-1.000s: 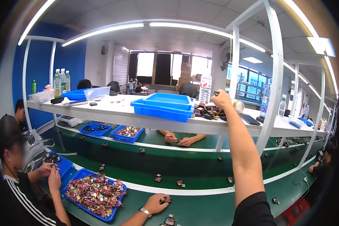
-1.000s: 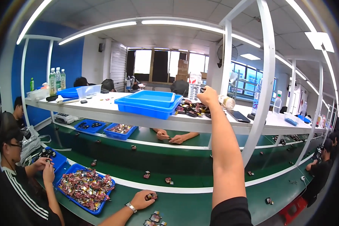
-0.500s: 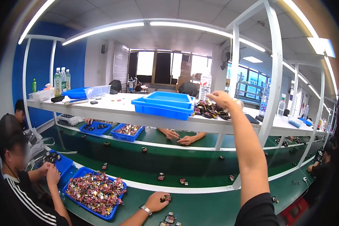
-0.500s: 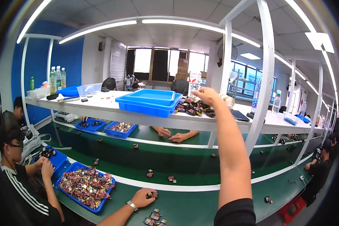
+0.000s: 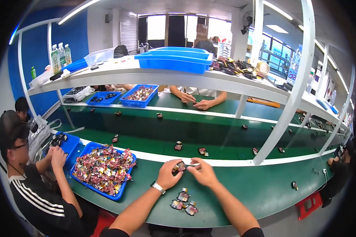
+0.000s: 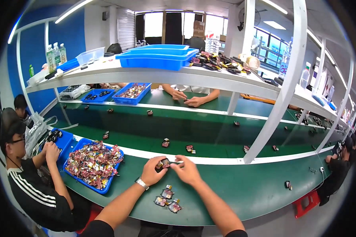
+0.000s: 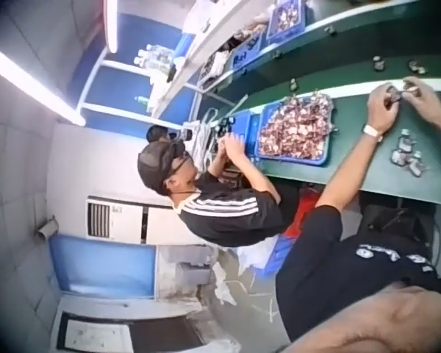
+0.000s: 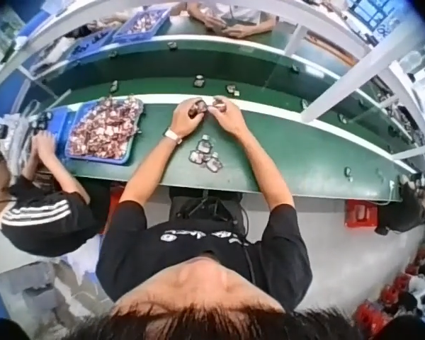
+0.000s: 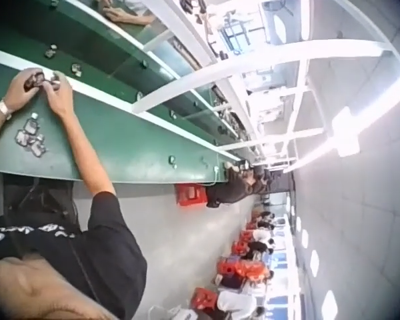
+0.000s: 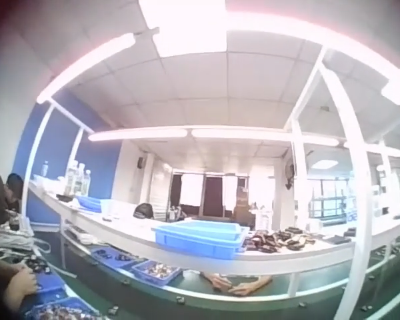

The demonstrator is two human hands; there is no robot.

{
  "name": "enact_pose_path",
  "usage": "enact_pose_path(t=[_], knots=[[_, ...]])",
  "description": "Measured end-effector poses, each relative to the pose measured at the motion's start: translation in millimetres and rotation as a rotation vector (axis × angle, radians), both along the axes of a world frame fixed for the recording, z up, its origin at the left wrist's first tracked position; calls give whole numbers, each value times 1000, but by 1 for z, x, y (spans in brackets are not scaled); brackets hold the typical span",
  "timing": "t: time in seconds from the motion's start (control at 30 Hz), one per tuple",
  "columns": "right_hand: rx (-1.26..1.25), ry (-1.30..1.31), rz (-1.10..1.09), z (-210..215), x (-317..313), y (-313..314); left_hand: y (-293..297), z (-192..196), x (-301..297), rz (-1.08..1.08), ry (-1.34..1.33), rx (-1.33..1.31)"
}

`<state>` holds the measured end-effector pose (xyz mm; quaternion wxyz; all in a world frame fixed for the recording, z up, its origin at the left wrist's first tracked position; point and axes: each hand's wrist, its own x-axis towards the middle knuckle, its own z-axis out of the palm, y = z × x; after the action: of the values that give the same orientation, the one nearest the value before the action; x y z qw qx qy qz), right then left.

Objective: Sorting and assembling small electronic components on a conveyor belt in a factory setting.

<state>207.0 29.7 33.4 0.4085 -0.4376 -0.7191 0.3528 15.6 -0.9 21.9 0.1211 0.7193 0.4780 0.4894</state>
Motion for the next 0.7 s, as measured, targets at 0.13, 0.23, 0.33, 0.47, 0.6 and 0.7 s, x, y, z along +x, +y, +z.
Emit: enact_pose_path(t=[0.13,0.23,0.33,0.47,0.6,0.7], knots=[[-112,41,67,-32,-31,4,-1,-9,0,-9,25,38],[-174,195,51,-43,-33,11,-3,-8,1,-80,-99,-180],[-203,244,147,-38,-24,8,2,-23,-8,-173,-260,-309],[-70,138,191,-33,-18,8,14,-23,-15,-287,-547,-537],[101,128,150,-26,-25,5,16,-23,-20,-308,-597,-581],[183,165,77,-18,-21,5,17,-19,-18,-318,-722,-633]])
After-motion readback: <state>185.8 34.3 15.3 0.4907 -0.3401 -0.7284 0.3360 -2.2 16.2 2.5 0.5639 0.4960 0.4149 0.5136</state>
